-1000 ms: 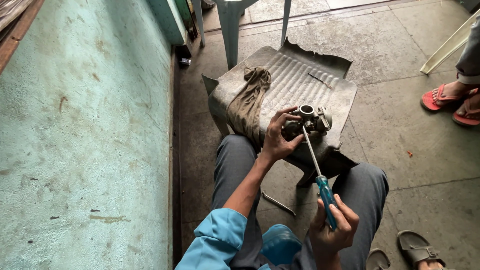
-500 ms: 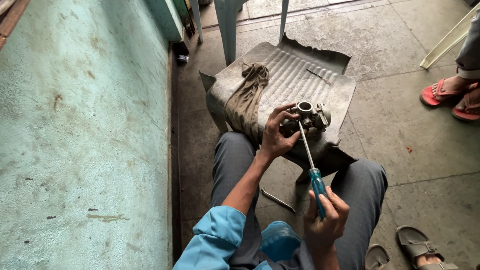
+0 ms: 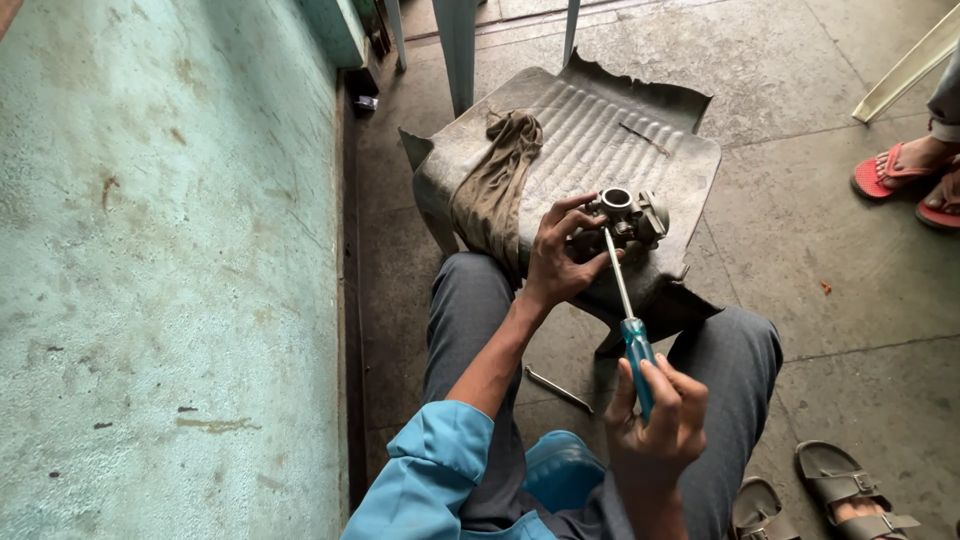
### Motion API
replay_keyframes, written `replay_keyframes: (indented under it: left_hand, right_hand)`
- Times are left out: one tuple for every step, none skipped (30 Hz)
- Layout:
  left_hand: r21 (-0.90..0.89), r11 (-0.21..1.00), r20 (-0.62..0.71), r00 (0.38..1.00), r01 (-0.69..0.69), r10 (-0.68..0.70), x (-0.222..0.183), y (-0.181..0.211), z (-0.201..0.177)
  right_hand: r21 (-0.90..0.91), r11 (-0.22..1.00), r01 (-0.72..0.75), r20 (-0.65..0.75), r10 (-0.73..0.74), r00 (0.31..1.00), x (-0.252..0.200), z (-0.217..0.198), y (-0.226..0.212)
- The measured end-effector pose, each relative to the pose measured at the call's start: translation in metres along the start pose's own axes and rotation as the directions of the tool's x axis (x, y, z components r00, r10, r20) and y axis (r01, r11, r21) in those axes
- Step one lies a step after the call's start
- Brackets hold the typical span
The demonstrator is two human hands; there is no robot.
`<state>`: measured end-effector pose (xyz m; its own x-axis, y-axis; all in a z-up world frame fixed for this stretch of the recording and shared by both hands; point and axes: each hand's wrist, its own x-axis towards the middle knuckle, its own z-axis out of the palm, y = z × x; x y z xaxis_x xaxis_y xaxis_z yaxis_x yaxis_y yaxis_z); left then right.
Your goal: The recorder is using a screwdriver to disassemble or adjust components on a motorcycle carburetor.
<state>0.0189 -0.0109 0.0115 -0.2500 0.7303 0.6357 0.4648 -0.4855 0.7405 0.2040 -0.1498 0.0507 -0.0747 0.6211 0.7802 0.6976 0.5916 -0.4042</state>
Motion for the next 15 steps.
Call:
replay_keyframes:
  left_hand:
    - [0.001,1.000,-0.002,1.000,0.003,-0.003,-0.001,-0.005,0.002]
    - [0.000,1.000,0.009,1.000,0.003,-0.003,-0.001,-0.011,0.002]
    - [-0.001,1.000,0.019,1.000,0.003,-0.003,-0.001,-0.016,0.003]
    - [0.001,1.000,0.020,1.000,0.008,-0.008,0.000,-0.017,0.002]
    - [-0.012,1.000,0.034,0.999,0.003,-0.003,0.000,-0.018,0.001]
    - [-0.024,1.000,0.050,0.999,-0.001,0.003,0.001,-0.019,0.001]
    - [-0.022,1.000,0.052,0.999,0.002,-0.001,0.001,-0.020,-0.001]
    - [-0.038,0.999,0.058,0.998,0.013,-0.011,0.002,-0.020,-0.001]
    - [-0.054,0.998,0.064,0.998,0.023,-0.020,0.002,-0.020,-0.002]
    - [-0.055,0.998,0.062,0.998,0.025,-0.022,0.002,-0.020,-0.001]
    - [-0.053,0.998,0.058,0.998,0.025,-0.022,0.001,-0.019,0.000]
    - [-0.049,0.998,0.054,0.998,0.024,-0.021,0.001,-0.020,0.000]
    - [-0.048,0.999,0.051,0.998,0.024,-0.022,0.001,-0.021,0.000]
    - [-0.030,0.999,0.052,0.999,0.013,-0.012,0.000,-0.022,0.001]
    - [-0.011,1.000,0.054,0.999,0.003,-0.002,-0.001,-0.023,0.001]
  right_hand:
    - [0.001,1.000,0.000,0.004,0.000,1.000,0.005,-0.004,0.002]
    - [0.018,1.000,0.025,0.044,-0.026,0.999,0.010,-0.007,0.004]
    - [0.036,0.998,0.049,0.083,-0.052,0.995,0.015,-0.010,0.006]
    - [0.038,0.998,0.046,0.087,-0.049,0.995,0.021,-0.015,0.005]
    - [0.007,0.999,0.048,0.129,-0.049,0.990,0.028,-0.020,0.005]
    - [-0.024,0.998,0.051,0.170,-0.046,0.984,0.034,-0.025,0.004]
    - [-0.022,0.999,0.048,0.173,-0.043,0.984,0.035,-0.025,0.002]
    - [-0.001,0.999,0.036,0.176,-0.035,0.984,0.036,-0.026,0.002]
    - [0.020,1.000,0.024,0.179,-0.027,0.983,0.037,-0.027,0.001]
    - [0.021,0.999,0.026,0.182,-0.029,0.983,0.034,-0.024,0.000]
    - [0.009,1.000,0.028,0.162,-0.029,0.986,0.030,-0.021,-0.002]
    - [-0.003,1.000,0.030,0.139,-0.029,0.990,0.027,-0.017,-0.003]
    - [-0.001,0.999,0.032,0.140,-0.031,0.990,0.023,-0.014,-0.004]
    - [-0.015,1.000,0.025,0.106,-0.023,0.994,0.018,-0.011,-0.005]
    - [-0.028,0.999,0.017,0.071,-0.015,0.997,0.013,-0.008,-0.007]
